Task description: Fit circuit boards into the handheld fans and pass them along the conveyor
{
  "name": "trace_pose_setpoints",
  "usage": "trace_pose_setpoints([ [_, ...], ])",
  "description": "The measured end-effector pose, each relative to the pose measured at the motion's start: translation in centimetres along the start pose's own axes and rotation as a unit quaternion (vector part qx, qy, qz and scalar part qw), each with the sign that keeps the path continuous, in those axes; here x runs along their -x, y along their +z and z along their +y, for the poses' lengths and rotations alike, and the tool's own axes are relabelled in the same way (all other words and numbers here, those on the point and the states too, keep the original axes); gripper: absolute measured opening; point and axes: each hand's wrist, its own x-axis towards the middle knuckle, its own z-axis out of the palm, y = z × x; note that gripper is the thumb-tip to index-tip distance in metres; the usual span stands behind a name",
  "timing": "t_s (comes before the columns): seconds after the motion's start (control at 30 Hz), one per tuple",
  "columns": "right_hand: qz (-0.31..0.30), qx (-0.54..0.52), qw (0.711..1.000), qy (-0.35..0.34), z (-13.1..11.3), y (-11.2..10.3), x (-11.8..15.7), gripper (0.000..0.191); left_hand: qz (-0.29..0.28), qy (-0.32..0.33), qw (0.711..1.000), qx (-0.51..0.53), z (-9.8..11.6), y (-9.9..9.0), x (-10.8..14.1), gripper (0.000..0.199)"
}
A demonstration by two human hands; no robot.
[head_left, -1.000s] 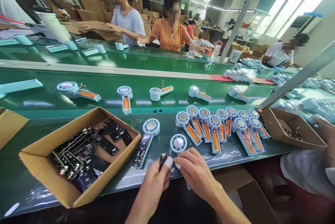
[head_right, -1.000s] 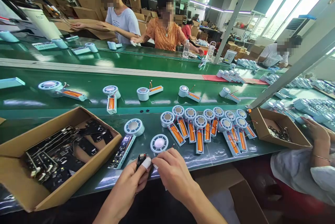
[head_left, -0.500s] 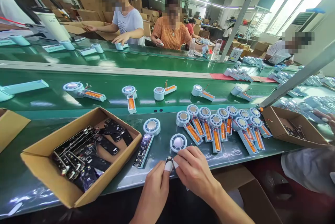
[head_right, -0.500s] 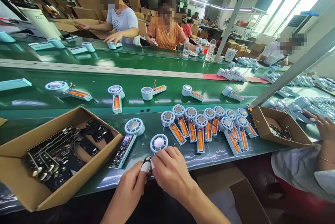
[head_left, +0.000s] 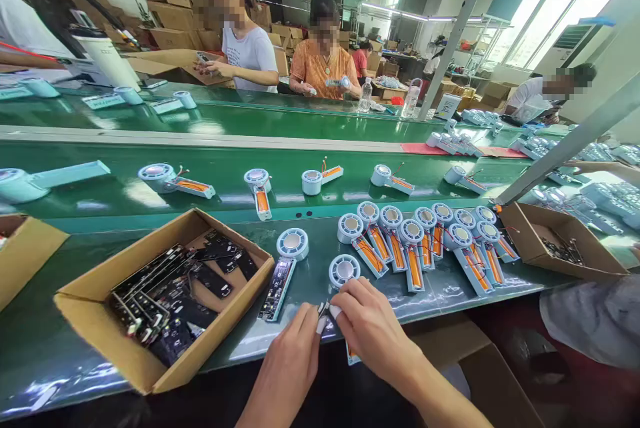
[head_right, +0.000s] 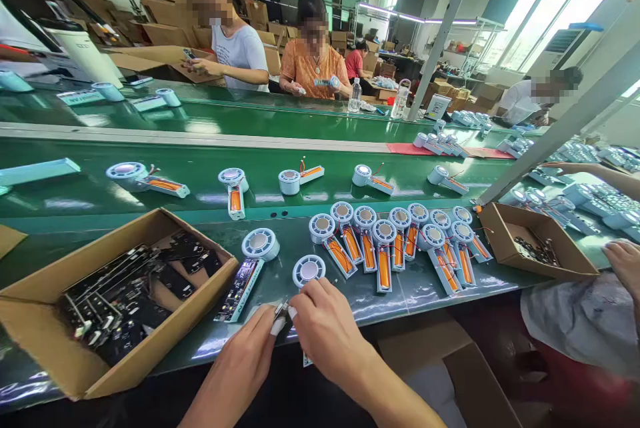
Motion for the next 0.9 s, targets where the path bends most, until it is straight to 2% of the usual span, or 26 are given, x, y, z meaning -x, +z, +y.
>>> trace_pose_setpoints([
  [0.1, -0.031, -0.051, 0.998, -0.005, 1.0, -0.8, -0.2, 0.022, -0.066, -0.015, 0.996, 0.052, -0.3, -1.3, -0.5, 0.029],
  [0.2, -0.061, -0.081, 0.994, -0.038, 1.9, -1.2, -0.3, 0.031, -0.101, -0.027, 0.989, 0.101, -0.3, -1.9, -0.8, 0.029],
  [0.33, -0.068, -0.114, 0.989, -0.068, 2.5, -0.9, -0.3, 0.023, -0.121, -0.024, 0.984, 0.13, -0.3, -1.9, -1.0, 0.03],
  [0.47, -0.022, -0.133, 0.99, -0.052, 2.2, -0.2, -0.2, 0.024, -0.106, -0.02, 0.987, 0.116, -0.3, -2.0, -1.2, 0.032],
  [0.53, 0.012, -0.173, 0.985, -0.012, 2.1, -0.3, 0.1, 0.021, -0.082, -0.031, 0.991, 0.106, -0.3, -2.0, -1.1, 0.033],
  [0.57, 0.035, -0.201, 0.979, 0.029, 2.0, -0.4, 0.3, 0.019, -0.062, -0.038, 0.992, 0.101, -0.2, -1.8, -1.0, 0.034],
  [0.63, 0.066, -0.261, 0.951, 0.152, 2.0, -0.8, 1.1, 0.016, -0.012, -0.059, 0.994, 0.095, -0.2, -1.4, -0.6, 0.036],
  [0.7, 0.042, -0.308, 0.91, 0.273, 2.0, -1.0, 1.8, 0.019, 0.037, -0.079, 0.992, 0.094, -0.4, -0.7, 0.1, 0.039],
  [0.73, 0.015, -0.321, 0.895, 0.311, 2.0, -1.0, 2.1, 0.021, 0.054, -0.087, 0.99, 0.096, -0.4, -0.3, 0.4, 0.04],
  [0.8, -0.022, -0.335, 0.879, 0.338, 1.9, -0.6, 2.4, 0.023, 0.073, -0.099, 0.987, 0.107, -0.6, 0.3, 0.9, 0.042],
  [0.9, 0.036, -0.371, 0.858, 0.354, 1.7, 0.4, 2.0, 0.021, 0.077, -0.119, 0.982, 0.126, -0.6, 0.8, 1.5, 0.044],
])
